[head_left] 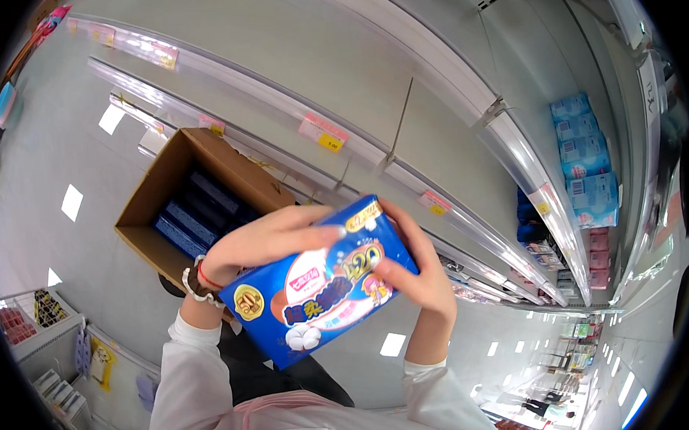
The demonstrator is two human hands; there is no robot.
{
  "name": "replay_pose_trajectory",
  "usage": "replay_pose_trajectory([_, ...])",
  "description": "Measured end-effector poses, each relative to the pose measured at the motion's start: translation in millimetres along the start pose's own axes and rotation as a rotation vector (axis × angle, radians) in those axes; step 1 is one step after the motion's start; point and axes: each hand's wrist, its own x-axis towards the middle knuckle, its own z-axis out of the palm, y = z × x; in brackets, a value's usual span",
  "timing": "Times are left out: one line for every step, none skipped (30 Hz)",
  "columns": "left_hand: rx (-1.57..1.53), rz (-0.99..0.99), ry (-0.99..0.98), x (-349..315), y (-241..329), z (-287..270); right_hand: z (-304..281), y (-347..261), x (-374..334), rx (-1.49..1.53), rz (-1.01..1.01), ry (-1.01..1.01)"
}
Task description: The person repeatedly picks up blue packages of cotton pads from a cardboard box and places them onto a store shelf. They arrange the items in a neat row, filling the available space on the shelf.
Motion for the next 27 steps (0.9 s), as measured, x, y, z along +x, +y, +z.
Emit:
replay_pose_trajectory([-0.055, -0.030, -0.005, 1, 0, -3, 0, 0, 1, 0.009, 0.022, 0.006])
replay_pose_trajectory([-0.044, -0.017, 0.000, 2, 0, -4, 0, 1, 2, 0.017, 0.043, 0.015])
replay_pose_trajectory([-0.040, -0.009, 0.004, 1, -2, -5, 0, 0, 2, 0.025, 0.061, 0.024])
replay_pose_trajectory([-0.034, 0.000, 0.009, 0, -4, -6, 1, -1, 3, 0.032, 0.057, 0.031])
replay_pose_trajectory([-0.026, 0.004, 0.011, -2, -6, -5, 2, -1, 2, 0.048, 0.066, 0.024])
replay_pose_trajectory([-0.088, -0.003, 0.039, -2, -7, -1, 2, -3, 2, 0.064, 0.073, 0.018])
replay_pose_trajectory([-0.148, -0.010, 0.066, -3, -6, 3, 3, -4, 2, 0.079, 0.079, 0.012])
replay_pose_trajectory([-0.205, -0.012, 0.095, -3, -5, 6, 2, -3, 3, 0.083, 0.062, -0.004])
replay_pose_trajectory([-0.213, -0.005, 0.122, -4, -6, 7, 1, -1, 3, 0.086, 0.042, -0.021])
replay_pose_trajectory([-0.219, 0.004, 0.149, -4, -10, 8, 1, -1, 3, 0.088, 0.021, -0.038])
replay_pose_trajectory([-0.223, 0.019, 0.173, -2, -13, 5, -2, -4, 2, 0.121, 0.007, -0.014])
replay_pose_trajectory([-0.064, 0.119, 0.125, 3, -19, -12, -7, -11, -3, 0.147, -0.009, 0.018])
replay_pose_trajectory([-0.041, 0.187, 0.187, 2, -28, -16, -13, -16, -9, 0.173, -0.028, 0.047])
replay_pose_trajectory([0.117, 0.191, 0.203, -2, -28, -25, -26, -17, -19, 0.277, -0.012, 0.146])
replay_pose_trajectory([0.276, 0.194, 0.221, -8, -26, -35, -43, -20, -28, 0.355, -0.074, 0.218])
replay_pose_trajectory([0.372, 0.194, 0.287, -18, -24, -40, -62, -28, -32, 0.454, -0.167, 0.185])
replay_pose_trajectory([0.521, 0.089, 0.358, -24, -27, -49, -81, -37, -36, 0.557, -0.259, 0.140])
replay_pose_trajectory([0.665, -0.024, 0.406, -31, -30, -59, -98, -49, -42, 0.655, -0.347, 0.091])
replay_pose_trajectory([0.863, -0.248, 0.455, -26, -45, -84, -114, -65, -49, 0.663, -0.385, 0.117])
replay_pose_trajectory([1.173, -0.371, 0.521, -32, -80, -116, -129, -72, -42, 0.646, -0.374, 0.165])
replay_pose_trajectory([1.480, -0.485, 0.554, -33, -116, -147, -140, -89, -39, 0.600, -0.335, 0.274])
replay_pose_trajectory([1.509, -0.695, 0.594, -27, -140, -170, -148, -101, -28, 0.567, -0.304, 0.352])
replay_pose_trajectory([1.518, -0.921, 0.647, -23, -161, -190, -155, -108, -9, 0.545, -0.275, 0.395])
replay_pose_trajectory([1.504, -0.891, 0.677, -18, -179, -210, -161, -116, 10, 0.534, -0.263, 0.441])
replay_pose_trajectory([1.485, -0.870, 0.714, -15, -195, -229, -161, -122, 31, 0.494, -0.280, 0.455])
replay_pose_trajectory([1.467, -0.843, 0.746, -11, -210, -242, -167, -125, 50, 0.477, -0.297, 0.446])
replay_pose_trajectory([1.484, -0.878, 0.705, -5, -222, -248, -178, -127, 67, 0.467, -0.297, 0.462])
